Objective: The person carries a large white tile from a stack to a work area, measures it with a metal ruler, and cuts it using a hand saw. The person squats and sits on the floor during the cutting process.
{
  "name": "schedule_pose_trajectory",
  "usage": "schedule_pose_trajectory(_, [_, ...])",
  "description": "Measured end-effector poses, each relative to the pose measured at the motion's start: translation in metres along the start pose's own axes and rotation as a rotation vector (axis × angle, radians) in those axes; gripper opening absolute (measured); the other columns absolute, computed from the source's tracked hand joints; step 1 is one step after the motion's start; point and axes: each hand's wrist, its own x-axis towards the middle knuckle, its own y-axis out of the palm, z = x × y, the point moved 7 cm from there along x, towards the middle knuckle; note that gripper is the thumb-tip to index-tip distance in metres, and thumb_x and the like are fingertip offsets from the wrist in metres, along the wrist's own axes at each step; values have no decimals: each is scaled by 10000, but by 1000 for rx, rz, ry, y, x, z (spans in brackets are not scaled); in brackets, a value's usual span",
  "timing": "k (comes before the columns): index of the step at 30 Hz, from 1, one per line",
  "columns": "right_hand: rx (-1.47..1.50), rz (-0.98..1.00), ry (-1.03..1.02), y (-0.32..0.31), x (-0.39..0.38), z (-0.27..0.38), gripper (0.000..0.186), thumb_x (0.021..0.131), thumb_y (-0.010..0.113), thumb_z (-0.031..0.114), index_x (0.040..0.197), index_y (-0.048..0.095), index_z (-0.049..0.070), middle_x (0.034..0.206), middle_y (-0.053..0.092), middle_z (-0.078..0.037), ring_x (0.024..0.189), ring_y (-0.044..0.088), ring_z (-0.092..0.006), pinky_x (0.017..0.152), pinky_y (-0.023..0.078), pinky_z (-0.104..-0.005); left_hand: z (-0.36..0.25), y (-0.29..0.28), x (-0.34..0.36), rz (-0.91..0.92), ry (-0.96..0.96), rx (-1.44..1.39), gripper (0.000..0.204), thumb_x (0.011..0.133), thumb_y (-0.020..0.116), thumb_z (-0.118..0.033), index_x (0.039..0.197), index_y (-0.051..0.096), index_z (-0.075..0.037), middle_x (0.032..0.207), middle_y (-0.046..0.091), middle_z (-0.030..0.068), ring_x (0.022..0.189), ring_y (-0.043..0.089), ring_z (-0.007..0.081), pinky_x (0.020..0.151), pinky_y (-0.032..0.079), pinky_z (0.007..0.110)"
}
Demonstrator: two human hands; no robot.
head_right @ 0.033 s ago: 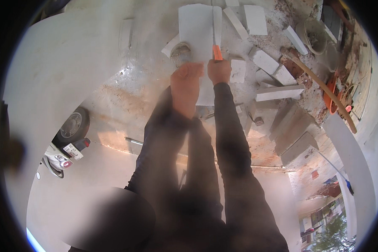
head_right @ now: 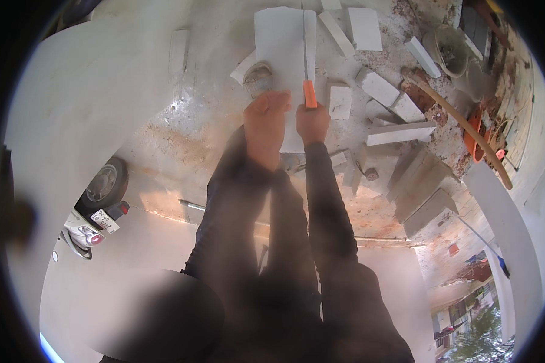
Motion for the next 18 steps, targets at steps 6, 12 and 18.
schedule_pose_trajectory(6, [118, 5, -49, -32, -116, -25, 140, 768, 563, 84, 722, 559, -48, 647, 572, -246, 617, 608, -373, 574, 451, -410, -22, -15, 4, -61, 72, 92, 298, 856, 631, -241, 851, 642, 56, 786, 677, 130, 741, 644, 175, 712, 487, 293])
schedule_pose_trajectory(12, [64, 18, -30, -30, -90, -64, 125, 772, 557, 90, 730, 549, -27, 626, 567, -220, 606, 582, -395, 570, 448, -434, -16, -1, -9, -15, 74, 149, 297, 851, 630, -244, 847, 640, 53, 792, 679, 133, 743, 644, 182, 715, 488, 298])
schedule_pose_trajectory(18, [194, -51, -166, -33, -147, -43, 192, 775, 543, 96, 887, 639, -27, 797, 632, -255, 800, 634, -412, 701, 491, -428, 5, -22, -6, -66, 80, 136, 305, 845, 633, -252, 839, 639, 53, 784, 680, 134, 732, 644, 175, 704, 485, 293])
